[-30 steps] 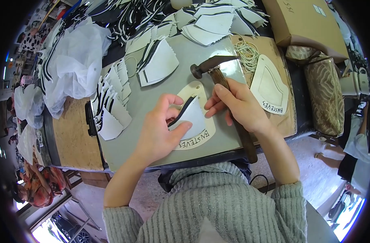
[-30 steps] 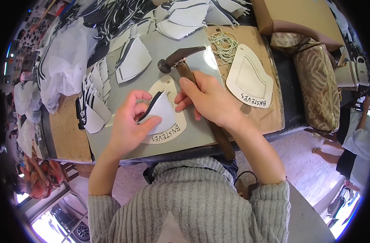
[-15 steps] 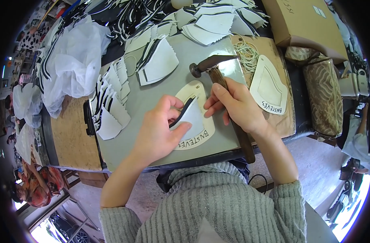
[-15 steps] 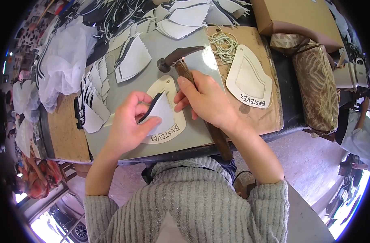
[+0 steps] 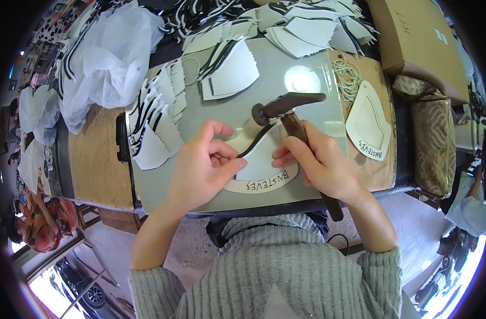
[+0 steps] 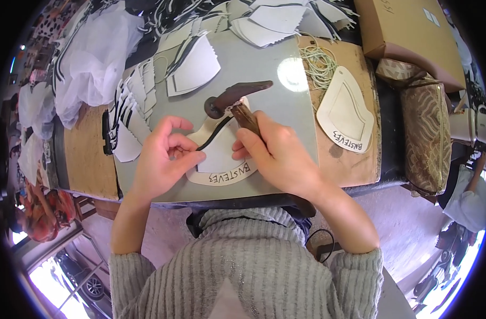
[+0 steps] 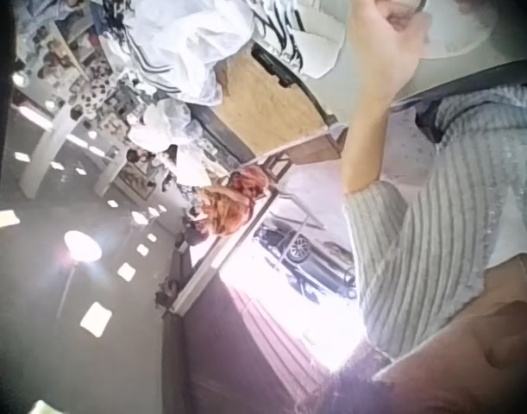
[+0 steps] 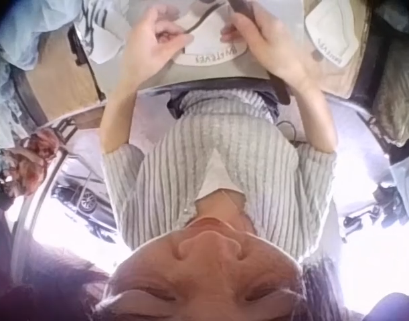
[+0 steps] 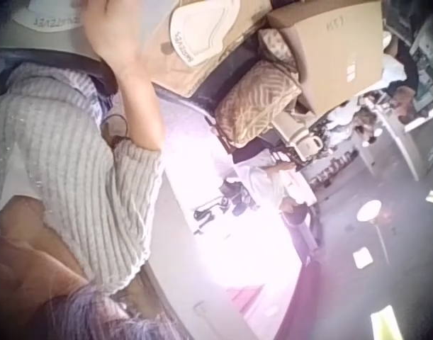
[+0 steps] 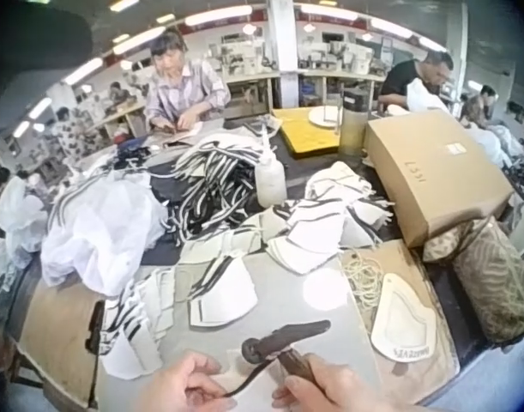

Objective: Hammering shoe leather components onto a guide board and applying adhesive.

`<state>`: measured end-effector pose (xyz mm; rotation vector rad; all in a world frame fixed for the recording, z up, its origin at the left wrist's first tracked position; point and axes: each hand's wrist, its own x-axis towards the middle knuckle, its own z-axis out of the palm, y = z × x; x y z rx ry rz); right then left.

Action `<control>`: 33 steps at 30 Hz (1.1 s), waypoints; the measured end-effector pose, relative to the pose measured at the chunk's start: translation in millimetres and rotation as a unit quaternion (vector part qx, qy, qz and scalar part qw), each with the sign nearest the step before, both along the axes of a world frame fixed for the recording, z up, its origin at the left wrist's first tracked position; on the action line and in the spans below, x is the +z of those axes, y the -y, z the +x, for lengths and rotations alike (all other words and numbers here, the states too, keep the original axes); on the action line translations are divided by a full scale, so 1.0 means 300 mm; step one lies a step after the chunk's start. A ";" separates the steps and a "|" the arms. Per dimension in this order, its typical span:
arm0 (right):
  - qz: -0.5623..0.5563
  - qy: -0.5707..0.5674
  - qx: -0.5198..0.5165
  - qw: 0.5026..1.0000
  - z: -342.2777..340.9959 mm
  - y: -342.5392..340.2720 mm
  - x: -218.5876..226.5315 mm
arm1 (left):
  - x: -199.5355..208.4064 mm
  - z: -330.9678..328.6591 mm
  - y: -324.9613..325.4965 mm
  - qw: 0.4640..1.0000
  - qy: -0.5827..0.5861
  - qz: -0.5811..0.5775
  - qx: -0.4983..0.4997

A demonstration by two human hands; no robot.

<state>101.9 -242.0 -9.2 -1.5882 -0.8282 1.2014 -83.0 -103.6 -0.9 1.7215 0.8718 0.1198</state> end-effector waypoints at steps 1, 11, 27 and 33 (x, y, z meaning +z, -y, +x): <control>0.001 -0.002 0.004 1.000 -0.002 -0.001 0.001 | -0.006 -0.011 -0.007 1.000 0.005 -0.019 -0.012; -0.008 0.048 0.007 0.999 -0.012 -0.008 -0.002 | 0.001 0.009 -0.024 0.997 -0.027 0.026 -0.066; -0.133 0.080 0.015 0.988 0.088 0.024 0.096 | -0.086 -0.073 0.098 0.838 0.092 0.441 -0.308; -0.062 0.428 0.146 0.890 0.111 0.073 0.127 | -0.092 -0.016 0.091 0.871 0.160 0.395 -0.245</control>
